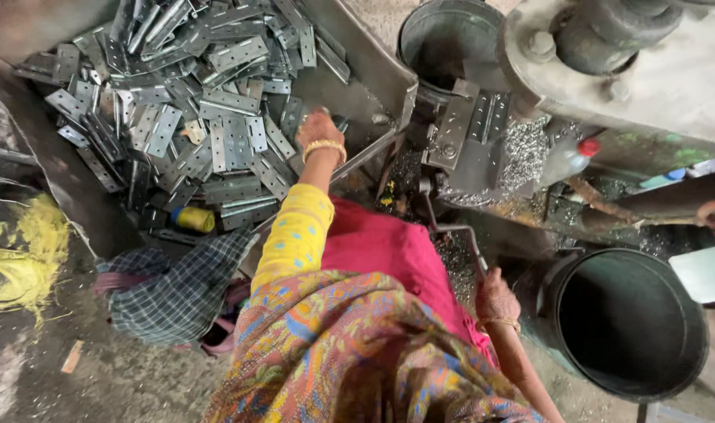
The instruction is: The person assembles metal hinges by taking a metal plate, placing it into a machine press, and operating a manual lever and a rotary handle to punch or shape the component before placing it in a separate bin.
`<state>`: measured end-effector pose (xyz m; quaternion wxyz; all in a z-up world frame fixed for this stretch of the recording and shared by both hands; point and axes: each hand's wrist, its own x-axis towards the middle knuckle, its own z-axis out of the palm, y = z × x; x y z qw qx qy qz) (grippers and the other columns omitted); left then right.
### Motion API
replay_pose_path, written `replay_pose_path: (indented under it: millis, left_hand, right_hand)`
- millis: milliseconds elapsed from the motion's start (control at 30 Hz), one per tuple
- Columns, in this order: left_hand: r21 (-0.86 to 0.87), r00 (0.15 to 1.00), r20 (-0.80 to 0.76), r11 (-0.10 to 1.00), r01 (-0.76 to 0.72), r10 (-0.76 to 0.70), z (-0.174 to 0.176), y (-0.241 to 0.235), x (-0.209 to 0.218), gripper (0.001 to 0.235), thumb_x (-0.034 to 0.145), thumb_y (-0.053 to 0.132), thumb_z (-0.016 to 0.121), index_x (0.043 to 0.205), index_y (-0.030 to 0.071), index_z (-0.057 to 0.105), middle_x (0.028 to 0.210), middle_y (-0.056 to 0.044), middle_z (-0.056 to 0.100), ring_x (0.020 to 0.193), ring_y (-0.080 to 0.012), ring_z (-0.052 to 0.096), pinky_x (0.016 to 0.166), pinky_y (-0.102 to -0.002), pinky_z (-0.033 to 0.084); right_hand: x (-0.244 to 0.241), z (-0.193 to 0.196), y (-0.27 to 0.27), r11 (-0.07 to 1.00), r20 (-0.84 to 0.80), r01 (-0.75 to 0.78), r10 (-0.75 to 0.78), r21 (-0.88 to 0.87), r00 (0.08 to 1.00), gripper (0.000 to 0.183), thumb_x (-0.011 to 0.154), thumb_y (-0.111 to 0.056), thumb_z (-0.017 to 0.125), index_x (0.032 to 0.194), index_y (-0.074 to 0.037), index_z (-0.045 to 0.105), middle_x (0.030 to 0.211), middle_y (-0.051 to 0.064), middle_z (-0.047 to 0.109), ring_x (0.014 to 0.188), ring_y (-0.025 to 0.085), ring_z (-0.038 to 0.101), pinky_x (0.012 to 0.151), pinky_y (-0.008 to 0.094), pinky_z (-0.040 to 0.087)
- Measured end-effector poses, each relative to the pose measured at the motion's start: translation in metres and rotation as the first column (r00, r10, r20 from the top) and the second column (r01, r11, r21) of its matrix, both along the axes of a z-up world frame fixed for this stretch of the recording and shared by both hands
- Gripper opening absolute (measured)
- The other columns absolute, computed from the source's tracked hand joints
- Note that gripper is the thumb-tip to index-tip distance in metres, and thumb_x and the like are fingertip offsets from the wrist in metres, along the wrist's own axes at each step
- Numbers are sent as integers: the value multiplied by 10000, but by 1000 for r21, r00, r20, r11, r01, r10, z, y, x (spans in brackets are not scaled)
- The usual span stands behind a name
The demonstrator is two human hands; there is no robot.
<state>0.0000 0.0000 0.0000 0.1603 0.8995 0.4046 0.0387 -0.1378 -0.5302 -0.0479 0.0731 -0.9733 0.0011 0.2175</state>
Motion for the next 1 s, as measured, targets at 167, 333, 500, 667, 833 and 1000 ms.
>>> replay_pose_path:
  millis: [167, 333, 500, 667, 833, 1000]
  left_hand:
    - [398, 939, 185, 896, 198, -290, 59, -47, -64, 141, 949, 133, 731, 1079, 186, 720, 1267, -153, 653, 1044, -338, 693, 826, -447, 587]
    - [129, 805, 569, 985, 118, -171, 119, -91, -117, 318, 792, 50, 728, 1102, 116, 719, 928, -143, 735, 834, -345, 705, 727, -473, 543]
    - [-672, 643, 725, 459, 581, 249, 102, -209, -139, 463, 804, -70, 602, 1223, 67, 743, 916, -59, 762, 760, -135, 615, 686, -336, 499]
    - [-654, 730, 650, 333, 679, -211, 118, -193, -143, 396, 797, 0, 625, 1160, 93, 752, 942, 19, 786, 845, -109, 732, 783, -290, 579]
    - [-60, 484, 672, 610, 790, -561, 125, -245, -75, 284, 873, 177, 729, 1145, 94, 733, 1037, -70, 742, 954, -211, 732, 862, -353, 542]
    - [294, 596, 23, 576, 763, -802, 105, -320, -49, 508, 979, 377, 526, 1367, 53, 566, 1451, -149, 503, 1348, -277, 481, 1171, -502, 281]
  right_hand:
    - [-26, 87, 45, 999, 102, -43, 43, -1, 994, 449, 994, -351, 591, 1354, -97, 503, 1226, 236, 688, 1079, 433, 678, 894, 547, 538]
    - [-26, 204, 74, 981, 483, -190, 149, 36, 863, 574, 913, -301, 708, 1398, -52, 530, 1249, 241, 665, 1145, 427, 630, 952, 521, 503]
    - [-1, 181, 145, 695, 633, -455, 0, 557, 775, 663, 966, -234, 788, 1486, 49, 491, 1359, 317, 587, 1255, 435, 546, 1003, 502, 472]
    - [18, 185, 122, 579, 15, -57, 76, 814, 997, 453, 885, -265, 726, 1248, 2, 678, 1082, 219, 747, 988, 336, 728, 894, 505, 598]
    - [43, 244, 99, 919, 551, -358, 388, -166, 739, 570, 796, -387, 734, 1234, -37, 630, 1018, 198, 728, 929, 367, 712, 742, 505, 542]
    - [41, 214, 52, 846, 124, -374, 447, -379, 886, 327, 1128, -288, 456, 1307, -75, 628, 1172, 159, 753, 1104, 338, 718, 914, 442, 561]
